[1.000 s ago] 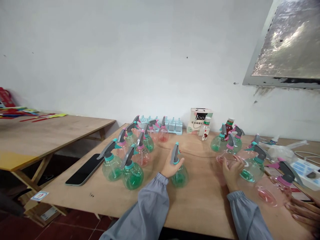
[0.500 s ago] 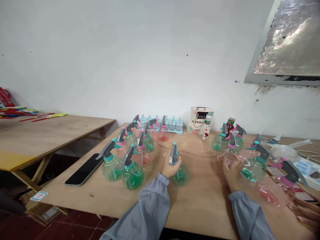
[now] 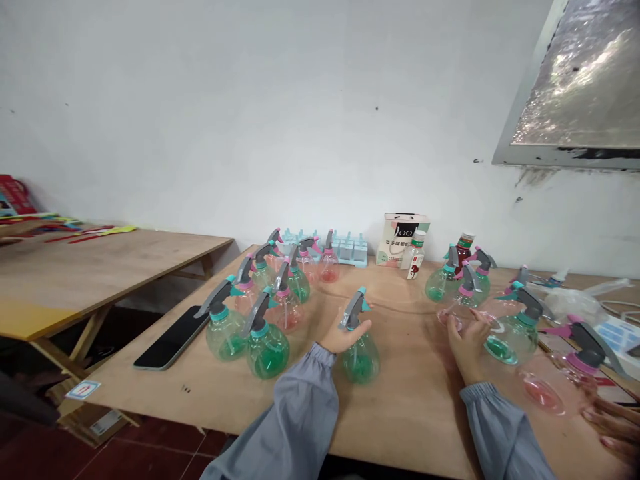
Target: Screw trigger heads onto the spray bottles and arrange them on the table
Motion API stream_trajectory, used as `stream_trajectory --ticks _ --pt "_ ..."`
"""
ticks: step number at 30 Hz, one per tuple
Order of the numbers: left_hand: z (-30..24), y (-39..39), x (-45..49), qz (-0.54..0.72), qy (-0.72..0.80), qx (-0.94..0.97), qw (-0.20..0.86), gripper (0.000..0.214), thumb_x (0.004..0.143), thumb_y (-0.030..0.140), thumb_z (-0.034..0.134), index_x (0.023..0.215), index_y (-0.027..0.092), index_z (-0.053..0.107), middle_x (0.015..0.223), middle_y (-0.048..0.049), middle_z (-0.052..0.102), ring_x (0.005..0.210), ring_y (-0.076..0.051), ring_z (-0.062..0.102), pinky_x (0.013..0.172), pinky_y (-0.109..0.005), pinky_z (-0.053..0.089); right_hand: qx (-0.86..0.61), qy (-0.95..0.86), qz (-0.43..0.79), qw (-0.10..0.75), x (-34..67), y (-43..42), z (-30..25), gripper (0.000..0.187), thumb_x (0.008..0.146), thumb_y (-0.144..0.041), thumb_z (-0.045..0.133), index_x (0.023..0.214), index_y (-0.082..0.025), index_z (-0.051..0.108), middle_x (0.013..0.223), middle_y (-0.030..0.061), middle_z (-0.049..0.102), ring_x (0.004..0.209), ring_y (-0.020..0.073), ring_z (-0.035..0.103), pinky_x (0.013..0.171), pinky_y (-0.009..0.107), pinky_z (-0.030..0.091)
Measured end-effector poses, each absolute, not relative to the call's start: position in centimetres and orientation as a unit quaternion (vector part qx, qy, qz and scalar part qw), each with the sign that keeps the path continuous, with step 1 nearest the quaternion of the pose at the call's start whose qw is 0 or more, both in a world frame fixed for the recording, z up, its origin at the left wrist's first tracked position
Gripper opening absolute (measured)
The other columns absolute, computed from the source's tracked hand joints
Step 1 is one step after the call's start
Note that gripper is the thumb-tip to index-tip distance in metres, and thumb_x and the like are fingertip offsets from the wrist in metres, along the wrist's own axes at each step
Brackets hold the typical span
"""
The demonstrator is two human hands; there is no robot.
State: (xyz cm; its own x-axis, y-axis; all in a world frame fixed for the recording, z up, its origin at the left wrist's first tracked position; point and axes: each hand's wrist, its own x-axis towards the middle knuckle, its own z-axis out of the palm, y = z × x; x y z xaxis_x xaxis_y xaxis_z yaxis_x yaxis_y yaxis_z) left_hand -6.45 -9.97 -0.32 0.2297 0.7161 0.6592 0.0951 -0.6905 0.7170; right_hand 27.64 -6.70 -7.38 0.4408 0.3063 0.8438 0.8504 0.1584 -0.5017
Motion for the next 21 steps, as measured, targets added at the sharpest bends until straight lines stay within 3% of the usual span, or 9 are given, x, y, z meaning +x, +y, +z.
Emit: stream_trajectory --ticks 2,7,12,16,21 --pt "0.1 -10.2 -6.7 0.541 0.26 0.75 0.276 0.054 0.087 0.049 0.065 0.135 0.026 0.058 0.117 -0.0093 0.073 0.108 -0.024 0.068 0.101 -0.045 0.052 -0.614 -0.475 -0.227 0.589 27.8 -6.6 -7.4 0.059 0.085 -0.059 0.049 0.126 -0.017 0.047 0.128 0.0229 0.058 0.127 0.0397 0.052 0.103 0.063 0.042" --pt "0.7 -11.0 -6.8 0.562 0.326 0.733 0.204 0.023 0.087 0.041 0.062 0.1 0.024 0.072 0.09 -0.006 0.074 0.087 -0.023 0.069 0.1 -0.047 0.047 -0.622 -0.476 -0.222 0.581 28.2 -6.3 -7.7 0.059 0.085 -0.06 0.049 0.126 -0.017 0.045 0.128 0.0235 0.058 0.126 0.0399 0.052 0.103 0.063 0.042" --pt "0.6 -11.1 -6.3 0.527 0.358 0.758 0.141 0.035 0.082 0.036 0.068 0.115 0.026 0.07 0.104 -0.0066 0.074 0.106 -0.027 0.068 0.106 -0.049 0.041 -0.614 -0.478 -0.201 0.595 28.5 -5.7 -8.4 0.072 0.081 -0.066 0.055 0.133 -0.018 0.04 0.134 0.0228 0.052 0.128 0.0399 0.05 0.107 0.06 0.04" --pt "-0.7 -10.8 -5.7 0.547 0.397 0.727 0.118 0.057 0.076 0.045 0.076 0.127 0.025 0.063 0.096 -0.0048 0.075 0.099 -0.026 0.07 0.099 -0.045 0.047 -0.611 -0.468 -0.168 0.616 28.9 -4.6 -9.0 0.095 0.074 -0.074 0.06 0.142 -0.014 0.031 0.14 0.0248 0.045 0.129 0.0419 0.047 0.107 0.062 0.038" --pt "-3.0 -10.9 -5.7 0.587 0.381 0.714 0.008 0.064 0.069 0.041 0.074 0.129 0.021 0.06 0.107 -0.0103 0.075 0.096 -0.028 0.071 0.097 -0.045 0.047 -0.623 -0.465 -0.156 0.61 29.4 -3.5 -8.9 0.107 0.072 -0.081 0.058 0.143 -0.007 0.03 0.138 0.0289 0.047 0.126 0.0427 0.049 0.106 0.061 0.039"
